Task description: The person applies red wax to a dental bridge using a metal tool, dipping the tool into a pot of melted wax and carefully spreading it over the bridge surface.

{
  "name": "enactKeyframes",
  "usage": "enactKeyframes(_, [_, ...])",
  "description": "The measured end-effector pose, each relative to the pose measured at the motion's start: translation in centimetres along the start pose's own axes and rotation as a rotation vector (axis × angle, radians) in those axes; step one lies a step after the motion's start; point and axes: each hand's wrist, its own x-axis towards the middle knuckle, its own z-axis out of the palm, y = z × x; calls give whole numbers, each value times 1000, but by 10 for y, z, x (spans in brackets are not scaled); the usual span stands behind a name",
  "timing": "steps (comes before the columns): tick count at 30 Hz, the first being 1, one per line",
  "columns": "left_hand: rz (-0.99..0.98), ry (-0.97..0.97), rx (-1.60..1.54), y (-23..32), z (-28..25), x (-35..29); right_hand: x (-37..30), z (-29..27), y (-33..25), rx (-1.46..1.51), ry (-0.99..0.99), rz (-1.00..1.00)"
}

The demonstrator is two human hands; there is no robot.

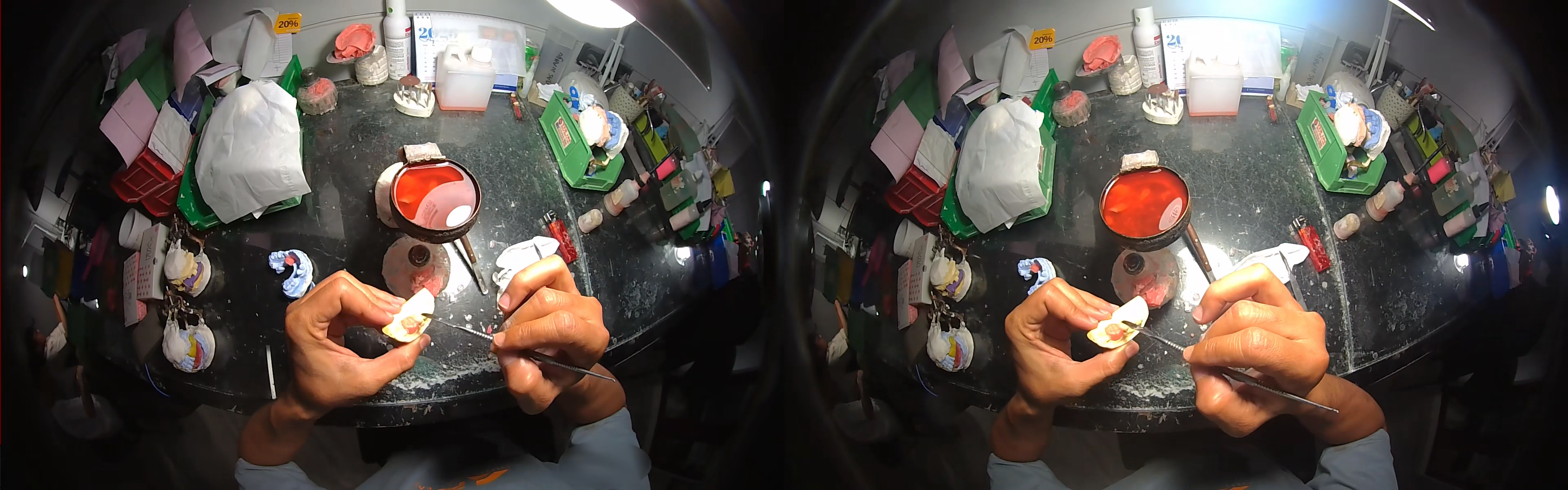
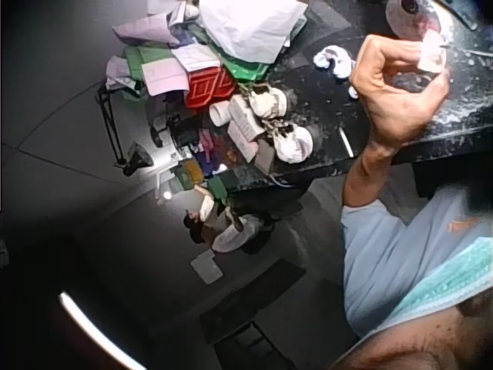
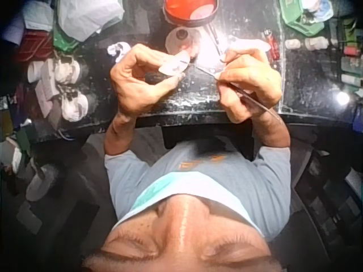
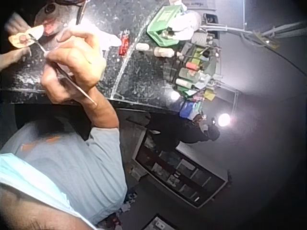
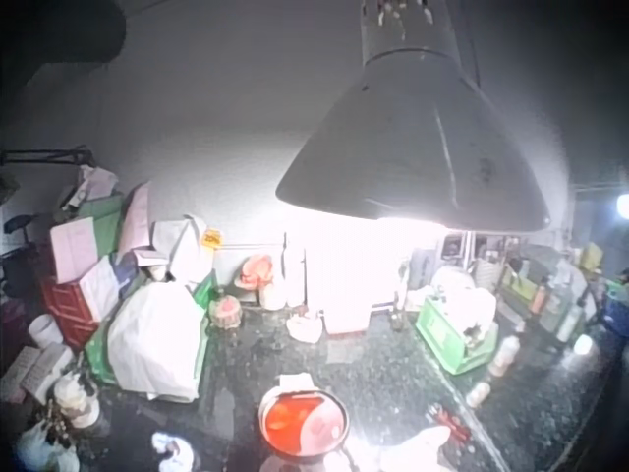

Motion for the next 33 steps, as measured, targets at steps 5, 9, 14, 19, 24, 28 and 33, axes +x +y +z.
enactKeyframes(5, [-197,-3,-198,6,-1,1,-2,1,5,-31,61,5])
enactKeyframes(9, [-256,-22,-216,6,-2,-1,-2,4,11,-46,99,8])
enactKeyframes(14, [-271,-35,-215,6,-3,0,-2,4,9,-17,74,26])
enactKeyframes(19, [-296,-43,-218,7,-3,1,-1,4,10,-69,90,45])
enactKeyframes(24, [-317,-35,-231,8,-5,0,-2,6,12,-24,103,78])
enactKeyframes(28, [-326,-35,-215,8,-6,0,-3,8,8,35,79,69])
enactKeyframes(33, [-311,-27,-252,6,-5,-1,-3,9,7,75,78,83])
